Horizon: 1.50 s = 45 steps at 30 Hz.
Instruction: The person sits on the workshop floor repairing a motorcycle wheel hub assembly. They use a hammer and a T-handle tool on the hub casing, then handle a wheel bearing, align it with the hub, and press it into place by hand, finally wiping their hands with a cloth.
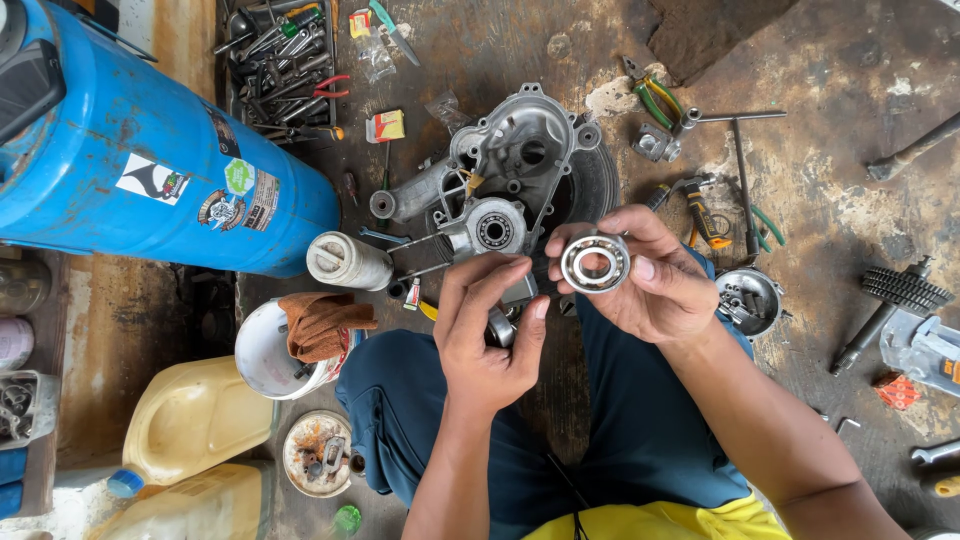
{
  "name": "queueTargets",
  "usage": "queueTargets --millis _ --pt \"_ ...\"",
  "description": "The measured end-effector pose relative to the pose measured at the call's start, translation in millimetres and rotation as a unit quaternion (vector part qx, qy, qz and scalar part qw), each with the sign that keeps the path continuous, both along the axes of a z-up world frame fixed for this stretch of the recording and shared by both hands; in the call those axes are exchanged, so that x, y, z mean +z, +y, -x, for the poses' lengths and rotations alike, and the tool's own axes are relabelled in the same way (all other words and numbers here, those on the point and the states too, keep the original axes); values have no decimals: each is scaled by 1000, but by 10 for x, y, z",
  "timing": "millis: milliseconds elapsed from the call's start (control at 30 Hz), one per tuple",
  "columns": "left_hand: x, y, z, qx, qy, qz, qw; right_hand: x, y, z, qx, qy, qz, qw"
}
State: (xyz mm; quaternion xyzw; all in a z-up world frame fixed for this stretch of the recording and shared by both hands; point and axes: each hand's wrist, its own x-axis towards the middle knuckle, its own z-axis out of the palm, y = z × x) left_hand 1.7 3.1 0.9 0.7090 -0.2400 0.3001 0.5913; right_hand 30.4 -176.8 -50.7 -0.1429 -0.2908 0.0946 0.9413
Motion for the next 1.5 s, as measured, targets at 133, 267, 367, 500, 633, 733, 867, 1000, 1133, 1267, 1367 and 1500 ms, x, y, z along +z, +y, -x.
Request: queueTargets --millis 133,267,367,500,633,733,867,1000,1133,1267,1367,1500 --pt "-8 114 -49 45 7 1 999 -57 -166 -140 -74 24 55 995" --pt "-121 303 -45 99 101 86 986 -92 -457 -250 -136 66 75 986" --pt "-257 411 -79 -82 236 356 900 344 -364 -61 -124 110 27 986" --pt "-363 388 -77 -194 240 401 862 528 -533 -102 -123 55 79 988" --pt "-248 190 52 -111 310 198 923 595 -1071 3 -182 -5 212 960" --pt "-198 -3 44 -124 320 171 924 495 -1583 96 -236 1 293 927" --pt "-220 -273 -11 -132 339 156 918 600 -1714 275 -293 -13 342 893" --pt "-134 -474 -21 -151 333 145 919 784 -1483 404 -243 -27 284 927" --pt "-232 -529 -72 -147 384 172 895 745 -1364 395 -190 18 245 951" --pt "-368 -466 -50 -221 371 229 872 698 -1206 331 -158 64 234 957" --pt "-332 -445 -53 -104 413 221 877 625 -1133 256 -133 87 214 964" --pt "-612 -310 -95 -202 407 381 805 578 -1026 146 -120 96 228 961"
